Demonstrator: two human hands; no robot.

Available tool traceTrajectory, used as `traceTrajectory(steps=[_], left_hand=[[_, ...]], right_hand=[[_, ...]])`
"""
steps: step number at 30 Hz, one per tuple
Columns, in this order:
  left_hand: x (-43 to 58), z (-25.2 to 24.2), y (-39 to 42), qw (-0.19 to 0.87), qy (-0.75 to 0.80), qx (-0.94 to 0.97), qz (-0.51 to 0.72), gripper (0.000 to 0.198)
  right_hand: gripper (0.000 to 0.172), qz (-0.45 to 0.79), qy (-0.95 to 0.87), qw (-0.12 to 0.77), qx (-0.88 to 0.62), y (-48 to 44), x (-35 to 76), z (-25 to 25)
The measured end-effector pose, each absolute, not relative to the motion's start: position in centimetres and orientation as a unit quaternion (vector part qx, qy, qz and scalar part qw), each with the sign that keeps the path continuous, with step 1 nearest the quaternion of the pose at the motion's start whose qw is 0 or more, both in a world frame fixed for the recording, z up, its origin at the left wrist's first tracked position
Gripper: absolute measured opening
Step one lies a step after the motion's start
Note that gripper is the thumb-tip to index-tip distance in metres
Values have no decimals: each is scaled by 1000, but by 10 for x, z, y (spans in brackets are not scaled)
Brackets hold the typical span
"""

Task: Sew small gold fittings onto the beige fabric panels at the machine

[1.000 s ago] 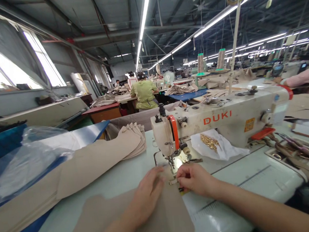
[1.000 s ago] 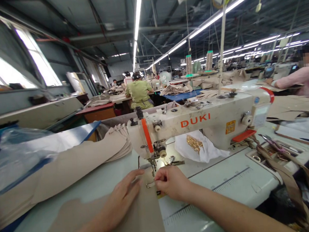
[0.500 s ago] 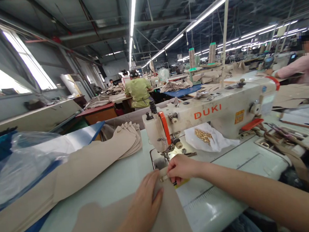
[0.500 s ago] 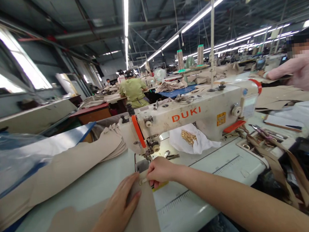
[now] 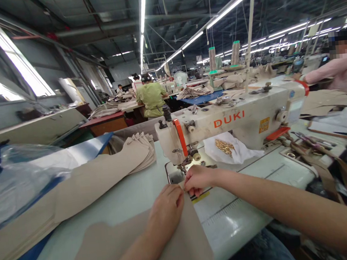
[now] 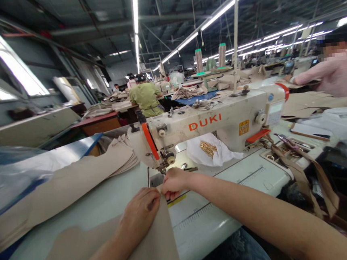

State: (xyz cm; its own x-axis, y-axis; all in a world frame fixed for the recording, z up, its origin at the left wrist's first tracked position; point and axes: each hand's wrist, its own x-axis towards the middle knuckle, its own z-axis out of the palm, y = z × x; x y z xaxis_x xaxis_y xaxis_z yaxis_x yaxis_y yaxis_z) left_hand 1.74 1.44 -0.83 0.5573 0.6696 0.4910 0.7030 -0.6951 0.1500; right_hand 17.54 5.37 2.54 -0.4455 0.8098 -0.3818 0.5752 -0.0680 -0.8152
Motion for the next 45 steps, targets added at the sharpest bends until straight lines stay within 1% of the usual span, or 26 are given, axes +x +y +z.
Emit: traceTrajectory(steps=[3,8,9,11,12,13,15,18,20,23,25,28,31,35,45], left_hand=[[17,-8,16,41,-384,-885,-262,20],[17,-8,17,61,-380,-885,-264,17],[17,-8,17,65,-376,-885,-267,17],[17,-10,17,70,-370,-885,-274,17],[17,-10,17,70,-370,-883,-279,17],[18,-11,16,68,-370,-882,-282,17],[18,-12,16,62,-371,-881,-287,18],[18,-12,16,50,-368,-884,-284,18],[17,-11,17,39,-371,-887,-271,17],[15,-10,18,21,-379,-893,-242,17],[14,-9,19,11,-379,-897,-229,16],[13,-10,19,9,-368,-900,-234,15],[13,-13,19,23,-362,-897,-252,16],[15,-15,19,38,-357,-894,-268,18],[18,-16,18,54,-361,-893,-264,25]], right_hand=[[21,462,-714,117,-513,52,177,23],[12,292,-803,180,-487,27,200,14],[12,250,-832,179,-462,20,207,13],[16,96,-918,146,-355,6,221,10],[15,39,-940,137,-308,0,227,10],[15,-5,-955,126,-268,-4,231,9],[19,-46,-966,119,-227,-9,234,6],[19,-67,-965,132,-218,-6,227,1],[17,-70,-959,155,-226,-1,219,-3],[20,-73,-948,191,-244,5,209,-8],[16,-77,-946,202,-243,7,205,-10],[11,-67,-953,193,-221,8,203,-12],[13,-49,-957,191,-214,8,203,-14],[18,-28,-951,214,-223,9,203,-19],[21,-19,-945,234,-226,9,204,-23]])
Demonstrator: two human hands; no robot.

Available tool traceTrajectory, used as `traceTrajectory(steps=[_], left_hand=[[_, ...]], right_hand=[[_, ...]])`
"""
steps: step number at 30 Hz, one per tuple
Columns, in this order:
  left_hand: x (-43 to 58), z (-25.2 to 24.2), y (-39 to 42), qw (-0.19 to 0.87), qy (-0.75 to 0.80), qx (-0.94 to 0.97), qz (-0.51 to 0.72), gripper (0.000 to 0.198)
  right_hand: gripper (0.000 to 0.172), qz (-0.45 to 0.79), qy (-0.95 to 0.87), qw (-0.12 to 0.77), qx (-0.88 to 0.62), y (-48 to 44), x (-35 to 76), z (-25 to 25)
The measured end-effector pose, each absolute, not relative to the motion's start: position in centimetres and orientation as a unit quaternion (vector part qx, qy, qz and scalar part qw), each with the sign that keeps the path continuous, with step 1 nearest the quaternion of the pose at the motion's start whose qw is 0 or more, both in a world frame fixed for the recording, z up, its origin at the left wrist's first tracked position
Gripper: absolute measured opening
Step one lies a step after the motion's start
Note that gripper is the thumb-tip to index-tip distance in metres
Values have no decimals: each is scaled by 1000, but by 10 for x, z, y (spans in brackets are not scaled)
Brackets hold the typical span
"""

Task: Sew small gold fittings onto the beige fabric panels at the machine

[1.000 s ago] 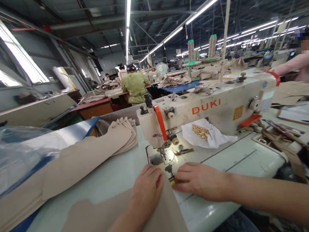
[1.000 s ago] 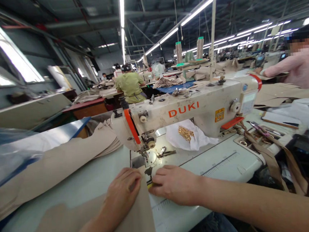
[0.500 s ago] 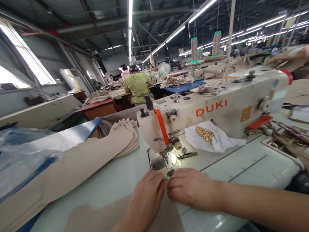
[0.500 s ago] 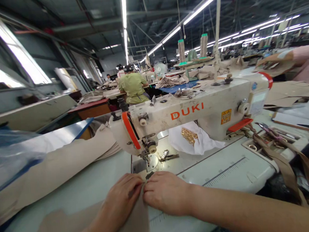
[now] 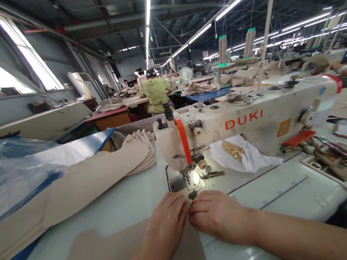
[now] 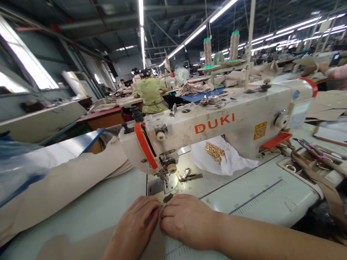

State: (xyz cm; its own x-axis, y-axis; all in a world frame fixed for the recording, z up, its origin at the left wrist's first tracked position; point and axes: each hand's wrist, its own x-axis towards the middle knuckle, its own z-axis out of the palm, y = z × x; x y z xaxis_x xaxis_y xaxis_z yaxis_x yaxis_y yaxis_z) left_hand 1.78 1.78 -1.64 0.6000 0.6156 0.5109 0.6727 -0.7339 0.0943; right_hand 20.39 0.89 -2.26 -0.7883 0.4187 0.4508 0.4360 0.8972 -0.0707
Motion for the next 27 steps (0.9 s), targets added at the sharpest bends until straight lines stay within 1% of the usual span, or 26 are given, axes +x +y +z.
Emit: traceTrajectory(steps=[16,21,27], left_hand=[[16,-19,17,50,-354,-898,-257,21],[18,-18,18,43,-356,-895,-267,20],[16,-18,17,25,-369,-886,-279,20]], right_hand=[[21,-1,-944,231,-236,6,203,-17],[18,9,-940,234,-246,5,203,-16],[13,24,-925,231,-300,3,203,-10]])
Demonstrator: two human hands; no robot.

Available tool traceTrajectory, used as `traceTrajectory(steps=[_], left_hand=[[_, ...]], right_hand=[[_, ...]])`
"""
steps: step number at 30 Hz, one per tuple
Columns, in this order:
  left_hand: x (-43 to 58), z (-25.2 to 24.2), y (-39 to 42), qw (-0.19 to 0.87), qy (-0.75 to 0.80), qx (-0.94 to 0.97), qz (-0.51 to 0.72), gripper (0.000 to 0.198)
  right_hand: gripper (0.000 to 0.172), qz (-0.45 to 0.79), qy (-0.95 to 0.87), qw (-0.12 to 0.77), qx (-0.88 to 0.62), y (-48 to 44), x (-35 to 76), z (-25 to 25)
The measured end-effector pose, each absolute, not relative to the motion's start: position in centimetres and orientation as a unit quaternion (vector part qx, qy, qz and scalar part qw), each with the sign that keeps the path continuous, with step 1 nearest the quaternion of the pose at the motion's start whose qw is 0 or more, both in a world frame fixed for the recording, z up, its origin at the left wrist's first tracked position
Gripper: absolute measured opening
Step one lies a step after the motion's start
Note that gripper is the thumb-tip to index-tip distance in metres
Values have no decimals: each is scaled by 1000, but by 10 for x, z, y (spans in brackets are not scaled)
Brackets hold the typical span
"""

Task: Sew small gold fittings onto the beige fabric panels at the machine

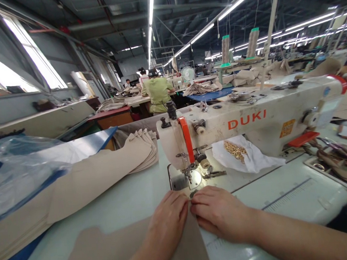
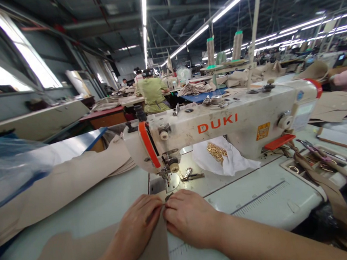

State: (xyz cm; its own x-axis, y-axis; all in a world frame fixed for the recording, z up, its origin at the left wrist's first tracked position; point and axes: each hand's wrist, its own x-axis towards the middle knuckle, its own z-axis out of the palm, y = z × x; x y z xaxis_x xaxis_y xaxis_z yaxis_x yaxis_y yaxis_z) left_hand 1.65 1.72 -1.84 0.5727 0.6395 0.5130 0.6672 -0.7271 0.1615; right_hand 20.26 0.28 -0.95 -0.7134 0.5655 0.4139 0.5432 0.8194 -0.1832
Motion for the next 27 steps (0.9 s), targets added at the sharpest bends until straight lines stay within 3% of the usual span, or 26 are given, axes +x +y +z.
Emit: traceTrajectory(steps=[18,27], left_hand=[[20,-12,16,22,-368,-888,-276,21],[14,-14,14,-3,-376,-880,-291,19]], right_hand=[[14,8,-921,251,-298,3,200,-11],[14,-52,-935,216,-277,7,198,-17]])
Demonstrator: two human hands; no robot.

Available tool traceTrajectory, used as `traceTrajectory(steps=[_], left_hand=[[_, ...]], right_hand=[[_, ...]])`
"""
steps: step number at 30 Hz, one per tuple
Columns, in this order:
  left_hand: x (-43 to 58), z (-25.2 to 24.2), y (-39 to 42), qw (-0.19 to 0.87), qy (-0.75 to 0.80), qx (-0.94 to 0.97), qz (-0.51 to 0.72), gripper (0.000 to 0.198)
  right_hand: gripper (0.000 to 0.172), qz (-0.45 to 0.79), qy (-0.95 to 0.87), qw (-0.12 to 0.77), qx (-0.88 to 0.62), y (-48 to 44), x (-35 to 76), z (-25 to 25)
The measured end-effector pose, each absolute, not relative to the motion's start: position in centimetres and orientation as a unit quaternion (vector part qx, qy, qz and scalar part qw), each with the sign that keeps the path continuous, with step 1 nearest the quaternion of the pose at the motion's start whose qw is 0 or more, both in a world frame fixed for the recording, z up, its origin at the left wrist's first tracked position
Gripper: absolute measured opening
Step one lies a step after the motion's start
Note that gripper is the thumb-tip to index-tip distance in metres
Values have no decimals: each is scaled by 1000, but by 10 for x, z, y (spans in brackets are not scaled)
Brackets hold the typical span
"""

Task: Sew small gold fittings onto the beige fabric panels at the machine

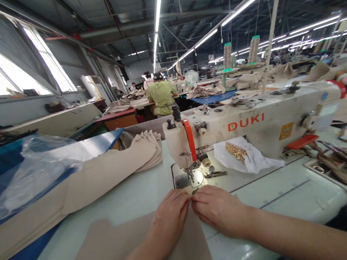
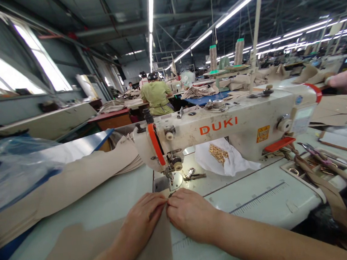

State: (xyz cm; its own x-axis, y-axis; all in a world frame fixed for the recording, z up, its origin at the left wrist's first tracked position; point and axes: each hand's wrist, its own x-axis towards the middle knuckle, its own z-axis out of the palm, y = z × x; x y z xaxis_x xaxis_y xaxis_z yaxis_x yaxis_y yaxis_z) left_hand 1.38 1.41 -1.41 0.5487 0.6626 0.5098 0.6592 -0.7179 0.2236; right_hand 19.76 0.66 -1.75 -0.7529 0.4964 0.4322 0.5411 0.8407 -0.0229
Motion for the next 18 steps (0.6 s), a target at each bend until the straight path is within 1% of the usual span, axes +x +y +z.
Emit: traceTrajectory(steps=[5,12,18], left_hand=[[8,-19,13,8,392,865,311,20],[11,-16,12,-7,367,875,315,20],[17,-15,19,-17,364,878,312,22]], right_hand=[[12,-59,-937,206,-277,7,197,-18],[9,-67,-941,190,-270,7,197,-17],[7,-92,-948,159,-260,16,202,-11]])
